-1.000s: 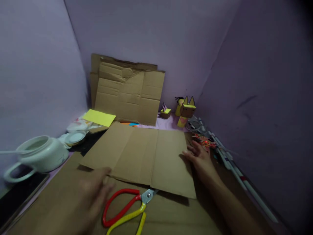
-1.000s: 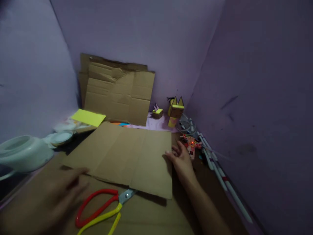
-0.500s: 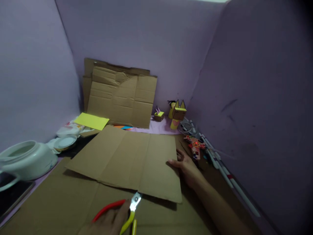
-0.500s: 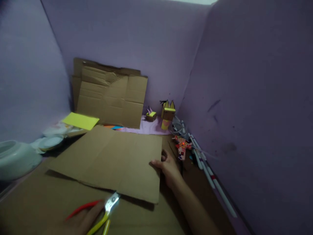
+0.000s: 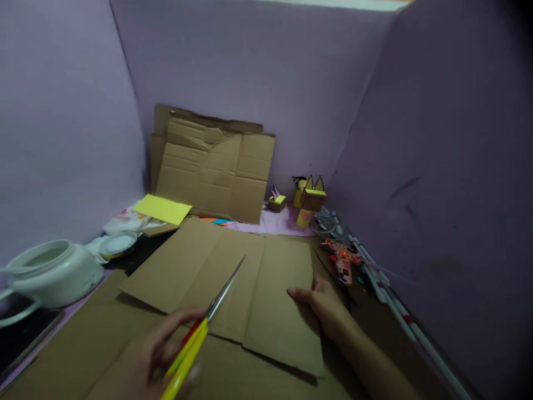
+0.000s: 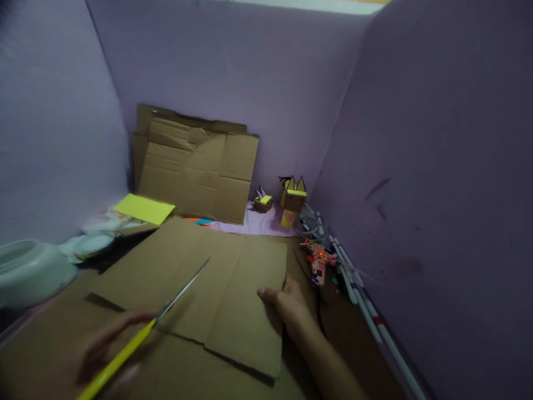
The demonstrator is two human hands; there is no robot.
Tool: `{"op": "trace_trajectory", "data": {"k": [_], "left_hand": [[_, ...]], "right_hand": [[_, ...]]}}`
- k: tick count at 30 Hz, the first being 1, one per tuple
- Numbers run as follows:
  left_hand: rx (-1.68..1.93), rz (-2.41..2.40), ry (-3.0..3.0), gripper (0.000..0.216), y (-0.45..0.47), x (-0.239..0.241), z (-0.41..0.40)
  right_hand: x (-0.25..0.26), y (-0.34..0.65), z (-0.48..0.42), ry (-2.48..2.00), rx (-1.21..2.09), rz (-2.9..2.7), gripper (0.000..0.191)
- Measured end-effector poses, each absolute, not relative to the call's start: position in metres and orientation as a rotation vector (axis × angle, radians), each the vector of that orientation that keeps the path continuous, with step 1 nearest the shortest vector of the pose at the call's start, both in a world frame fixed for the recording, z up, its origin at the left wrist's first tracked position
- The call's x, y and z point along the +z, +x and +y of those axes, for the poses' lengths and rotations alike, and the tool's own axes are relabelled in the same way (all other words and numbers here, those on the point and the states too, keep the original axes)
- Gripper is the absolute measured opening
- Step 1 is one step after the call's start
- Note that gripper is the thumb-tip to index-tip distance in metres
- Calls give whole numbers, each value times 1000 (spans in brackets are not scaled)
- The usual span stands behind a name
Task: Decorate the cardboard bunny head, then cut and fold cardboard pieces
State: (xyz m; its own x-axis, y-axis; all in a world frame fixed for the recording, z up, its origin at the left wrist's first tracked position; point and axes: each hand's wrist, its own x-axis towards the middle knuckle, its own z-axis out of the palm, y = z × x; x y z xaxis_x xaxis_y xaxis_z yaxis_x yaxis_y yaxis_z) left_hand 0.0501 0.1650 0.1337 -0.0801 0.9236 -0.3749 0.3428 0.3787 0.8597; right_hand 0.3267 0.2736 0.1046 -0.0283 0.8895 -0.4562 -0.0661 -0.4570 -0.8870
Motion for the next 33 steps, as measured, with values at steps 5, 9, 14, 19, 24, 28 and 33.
{"op": "trace_trajectory", "data": {"k": [5, 9, 14, 19, 24, 28, 33], "left_hand": [[809, 1113, 668, 28, 93, 136, 238], [732, 1113, 538, 25, 99, 108, 250], [668, 1087, 507, 38, 92, 100, 247], [637, 1087, 515, 44, 91, 109, 247], [644, 1099, 545, 49, 93, 107, 246], [636, 1096, 566, 50, 94, 107, 246], [634, 1104, 570, 52, 96, 109, 244]], "right_hand": [[106, 326, 275, -1506, 1619, -921, 50], [107, 326, 276, -1509, 1632, -920, 50], [106, 328, 276, -1484, 1626, -910, 52], [104, 330, 275, -1483, 1635, -913, 51], [102, 330, 275, -1475, 1619, -922, 55], [100, 330, 276, -1462, 1604, -926, 59], [101, 332, 275, -1498, 1604, -960, 59]]}}
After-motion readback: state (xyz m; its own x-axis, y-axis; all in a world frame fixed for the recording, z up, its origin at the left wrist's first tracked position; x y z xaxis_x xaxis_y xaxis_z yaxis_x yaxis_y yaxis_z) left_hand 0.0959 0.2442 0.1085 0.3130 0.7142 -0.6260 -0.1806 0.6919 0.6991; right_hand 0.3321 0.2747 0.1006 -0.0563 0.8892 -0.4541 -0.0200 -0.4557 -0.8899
